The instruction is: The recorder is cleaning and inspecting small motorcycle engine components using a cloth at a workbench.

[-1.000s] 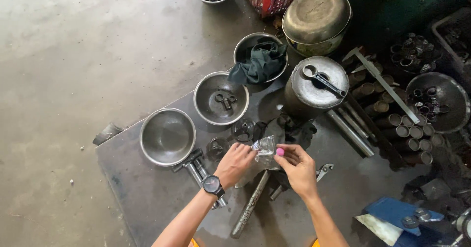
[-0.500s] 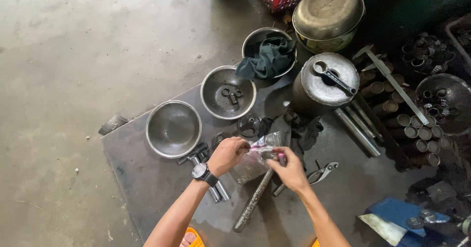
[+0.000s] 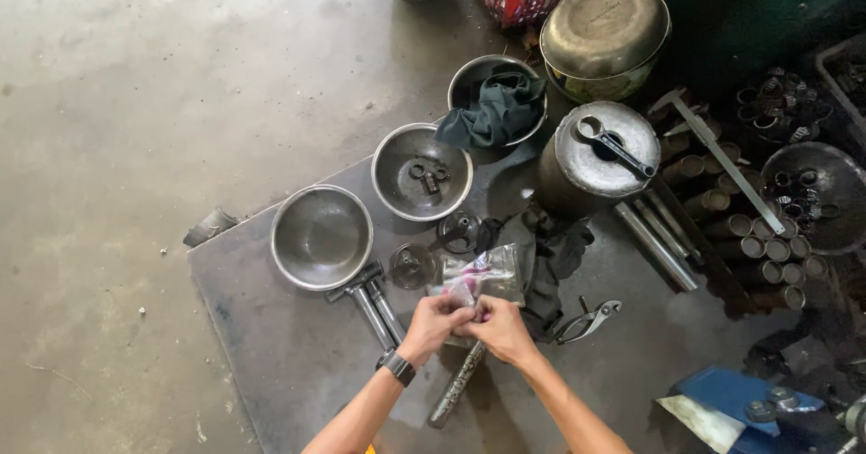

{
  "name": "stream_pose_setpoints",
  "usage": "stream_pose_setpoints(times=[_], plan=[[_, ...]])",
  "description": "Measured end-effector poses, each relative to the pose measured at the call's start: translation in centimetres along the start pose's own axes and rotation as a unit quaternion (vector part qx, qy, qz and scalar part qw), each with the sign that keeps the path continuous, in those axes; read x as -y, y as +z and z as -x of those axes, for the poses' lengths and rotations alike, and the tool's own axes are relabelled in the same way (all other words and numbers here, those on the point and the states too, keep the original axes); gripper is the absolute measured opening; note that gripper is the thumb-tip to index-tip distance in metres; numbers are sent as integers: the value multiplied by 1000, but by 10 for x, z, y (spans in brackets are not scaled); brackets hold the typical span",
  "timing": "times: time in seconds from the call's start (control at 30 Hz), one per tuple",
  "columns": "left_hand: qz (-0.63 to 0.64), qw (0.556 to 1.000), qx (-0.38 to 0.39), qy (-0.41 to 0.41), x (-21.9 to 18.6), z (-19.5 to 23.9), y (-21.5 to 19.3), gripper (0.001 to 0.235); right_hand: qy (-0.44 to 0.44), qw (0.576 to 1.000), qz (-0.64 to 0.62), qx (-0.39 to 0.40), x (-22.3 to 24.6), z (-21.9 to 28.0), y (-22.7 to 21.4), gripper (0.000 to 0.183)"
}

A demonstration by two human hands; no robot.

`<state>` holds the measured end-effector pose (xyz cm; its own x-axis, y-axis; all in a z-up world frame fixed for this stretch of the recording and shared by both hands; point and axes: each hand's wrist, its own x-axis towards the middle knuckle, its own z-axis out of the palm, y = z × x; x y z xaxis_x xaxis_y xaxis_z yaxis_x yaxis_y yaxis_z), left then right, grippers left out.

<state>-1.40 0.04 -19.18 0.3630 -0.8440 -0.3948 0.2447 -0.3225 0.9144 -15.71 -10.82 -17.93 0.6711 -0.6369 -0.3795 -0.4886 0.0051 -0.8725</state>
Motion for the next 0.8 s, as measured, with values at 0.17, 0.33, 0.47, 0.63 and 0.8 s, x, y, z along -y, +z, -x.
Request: stream_pose_setpoints(times=[0.17, 0.33, 0.47, 0.63, 0.8], plan=[[59, 994, -11, -90, -5, 8, -7, 18, 53, 997, -38, -35, -22, -1, -11, 40], [-113, 988, -100, 15, -22, 19, 6, 15, 129, 990, 2, -51, -14, 2, -26, 36], [-12, 996, -85, -6, -21, 20, 2, 15, 45, 986, -155, -38, 0, 12, -42, 23], [9, 997, -73, -40, -20, 22, 3, 16, -69, 952, -291, -69, 62, 39, -28, 23], [24, 995, -91, -27, -20, 32, -5, 18, -219, 967, 17, -127, 67, 42, -12, 18]])
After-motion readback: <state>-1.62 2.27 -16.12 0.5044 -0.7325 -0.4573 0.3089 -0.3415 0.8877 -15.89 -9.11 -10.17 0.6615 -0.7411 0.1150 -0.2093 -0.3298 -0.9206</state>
